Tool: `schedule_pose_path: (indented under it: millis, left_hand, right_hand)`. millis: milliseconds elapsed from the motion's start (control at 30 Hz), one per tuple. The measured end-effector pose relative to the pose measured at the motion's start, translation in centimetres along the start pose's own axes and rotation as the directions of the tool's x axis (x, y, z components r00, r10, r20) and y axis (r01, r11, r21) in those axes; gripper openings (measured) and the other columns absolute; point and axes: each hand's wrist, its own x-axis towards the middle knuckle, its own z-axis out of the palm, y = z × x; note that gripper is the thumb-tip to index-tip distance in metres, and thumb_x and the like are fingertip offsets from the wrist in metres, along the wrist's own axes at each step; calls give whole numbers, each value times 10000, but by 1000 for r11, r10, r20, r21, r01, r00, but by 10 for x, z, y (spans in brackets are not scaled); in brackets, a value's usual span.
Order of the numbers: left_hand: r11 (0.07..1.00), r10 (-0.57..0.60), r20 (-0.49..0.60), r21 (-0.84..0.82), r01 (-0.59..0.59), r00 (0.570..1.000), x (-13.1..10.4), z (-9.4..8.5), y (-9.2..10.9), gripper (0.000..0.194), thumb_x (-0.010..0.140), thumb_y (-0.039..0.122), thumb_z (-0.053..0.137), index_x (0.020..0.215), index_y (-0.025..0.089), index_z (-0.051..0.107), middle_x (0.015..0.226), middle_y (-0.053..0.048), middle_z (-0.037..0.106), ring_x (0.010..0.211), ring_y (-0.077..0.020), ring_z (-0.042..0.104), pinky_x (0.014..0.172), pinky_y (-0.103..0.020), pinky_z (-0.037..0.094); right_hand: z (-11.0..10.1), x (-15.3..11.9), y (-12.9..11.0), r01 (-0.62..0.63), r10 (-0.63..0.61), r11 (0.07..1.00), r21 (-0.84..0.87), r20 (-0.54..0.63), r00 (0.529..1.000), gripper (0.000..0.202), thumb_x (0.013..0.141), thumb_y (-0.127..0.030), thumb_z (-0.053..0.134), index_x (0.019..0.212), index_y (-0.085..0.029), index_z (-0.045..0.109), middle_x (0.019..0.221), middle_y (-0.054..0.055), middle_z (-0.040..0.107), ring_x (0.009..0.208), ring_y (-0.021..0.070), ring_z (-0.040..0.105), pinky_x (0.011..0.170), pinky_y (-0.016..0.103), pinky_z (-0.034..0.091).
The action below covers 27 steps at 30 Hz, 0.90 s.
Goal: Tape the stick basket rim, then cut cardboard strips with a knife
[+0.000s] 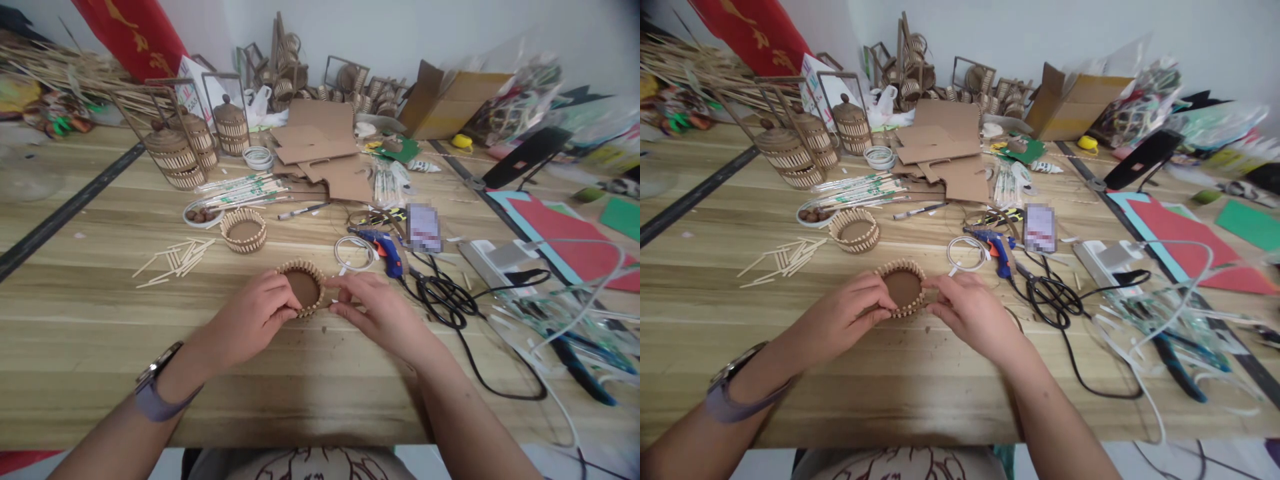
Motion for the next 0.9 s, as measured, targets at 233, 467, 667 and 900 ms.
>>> schedule_pose_path:
  millis: [233, 467, 667, 900]
  left_hand:
    - [996, 18, -21, 86, -16, 1000, 4, 9, -16, 117, 916, 101, 589, 866, 171, 667, 863, -38, 683, 897, -208, 588, 860, -364, 489]
    - [980, 31, 26, 197, -36, 999, 5, 13, -20, 76, 867, 139, 680, 929, 183, 687, 906, -52, 714, 947, -246, 607, 850, -389, 496]
    - [971, 12, -52, 239, 1, 999, 4, 16, -20, 49, 858, 173, 691, 869, 182, 644, 863, -51, 706, 891, -244, 620, 807, -388, 503]
    - [948, 67, -66, 315, -43, 996, 3, 15, -15, 153, 842, 117, 674, 761, 179, 560, 828, -56, 671, 865, -243, 609, 824, -395, 501]
  right_hand:
    - [9, 1, 5, 10, -5, 989, -150, 30, 1000, 274, 929, -190, 605, 1203, -192, 598, 958, 82, 735, 935, 251, 652, 859, 386, 481]
    - [12, 2, 5, 17, -4, 974, -227, 61, 998, 241, 917, -191, 617, 1158, -192, 599, 981, 95, 732, 944, 257, 656, 860, 386, 480]
    - [12, 2, 4, 14, -6, 969, -247, 34, 999, 86, 915, -216, 620, 992, -200, 585, 858, 74, 704, 854, 250, 644, 785, 354, 463]
    - [11, 2, 4, 23, -12, 976, -219, 52, 999, 249, 915, -198, 631, 1158, -188, 579, 933, 73, 728, 897, 246, 655, 845, 365, 462]
